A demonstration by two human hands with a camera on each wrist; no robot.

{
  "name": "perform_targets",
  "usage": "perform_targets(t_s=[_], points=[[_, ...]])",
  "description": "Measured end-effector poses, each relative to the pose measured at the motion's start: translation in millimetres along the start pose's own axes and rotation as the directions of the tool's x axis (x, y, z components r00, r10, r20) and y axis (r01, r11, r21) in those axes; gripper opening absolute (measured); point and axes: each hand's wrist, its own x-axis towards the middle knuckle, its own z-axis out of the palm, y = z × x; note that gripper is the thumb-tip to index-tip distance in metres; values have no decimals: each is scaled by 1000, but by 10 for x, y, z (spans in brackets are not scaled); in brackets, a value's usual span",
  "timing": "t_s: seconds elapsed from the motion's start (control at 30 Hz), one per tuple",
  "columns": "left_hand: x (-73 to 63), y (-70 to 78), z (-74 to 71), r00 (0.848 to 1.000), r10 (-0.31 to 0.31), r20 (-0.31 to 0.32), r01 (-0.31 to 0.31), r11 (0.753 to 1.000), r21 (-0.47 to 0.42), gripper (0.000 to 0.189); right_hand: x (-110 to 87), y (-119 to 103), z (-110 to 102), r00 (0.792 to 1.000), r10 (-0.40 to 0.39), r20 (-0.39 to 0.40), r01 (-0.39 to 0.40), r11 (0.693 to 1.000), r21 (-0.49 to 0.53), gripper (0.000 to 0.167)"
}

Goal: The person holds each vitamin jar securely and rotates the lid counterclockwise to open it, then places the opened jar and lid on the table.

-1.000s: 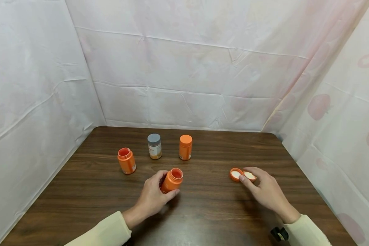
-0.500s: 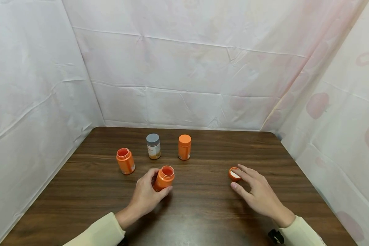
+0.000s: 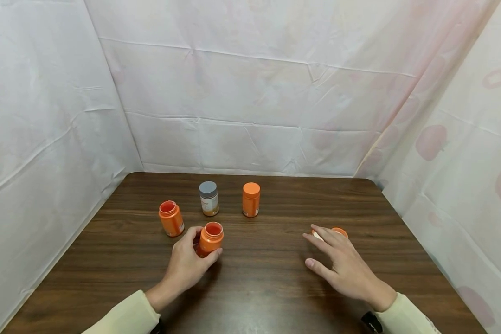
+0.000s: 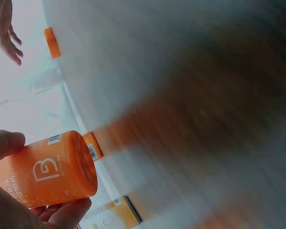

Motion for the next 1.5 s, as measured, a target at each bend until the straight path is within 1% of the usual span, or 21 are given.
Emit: perform_targets(t_s=[0.13, 0.27, 0.47, 0.6, 0.73, 1.0, 1.27, 1.5], points=[[6, -32, -39, 1000, -23, -14, 23, 1000, 7, 61, 7, -30, 24, 999, -40, 8, 40, 999, -26, 58], [10, -57, -90, 997, -76, -15, 76, 997, 23, 61, 4, -46, 42, 999, -49, 20, 50, 998, -31, 62], [32, -92, -169, 983, -184, 1, 184, 982, 52, 66, -2, -55, 48, 999, -39, 25, 40, 999, -29, 64], [45, -120, -210, 975, -223, -14, 224, 973, 59, 69, -4, -64, 51, 999, -41, 33, 41, 999, -22, 65], [54, -151, -249, 967, -250, -35, 252, 966, 58, 68, -1, -74, 49, 998, -50, 36, 51, 999, -17, 67], [98, -212, -295, 945, -318, -83, 323, 945, 56, 71, -8, -72, 42, 998, -53, 29, 53, 998, -19, 67], [118, -281, -352, 930, -347, -124, 354, 934, 44, 71, -28, -65, 35, 999, -36, 22, 37, 999, -23, 65], [115, -350, -390, 915, -369, -162, 378, 925, 29, 72, -28, -58, 31, 999, -39, 16, 40, 999, -26, 65]])
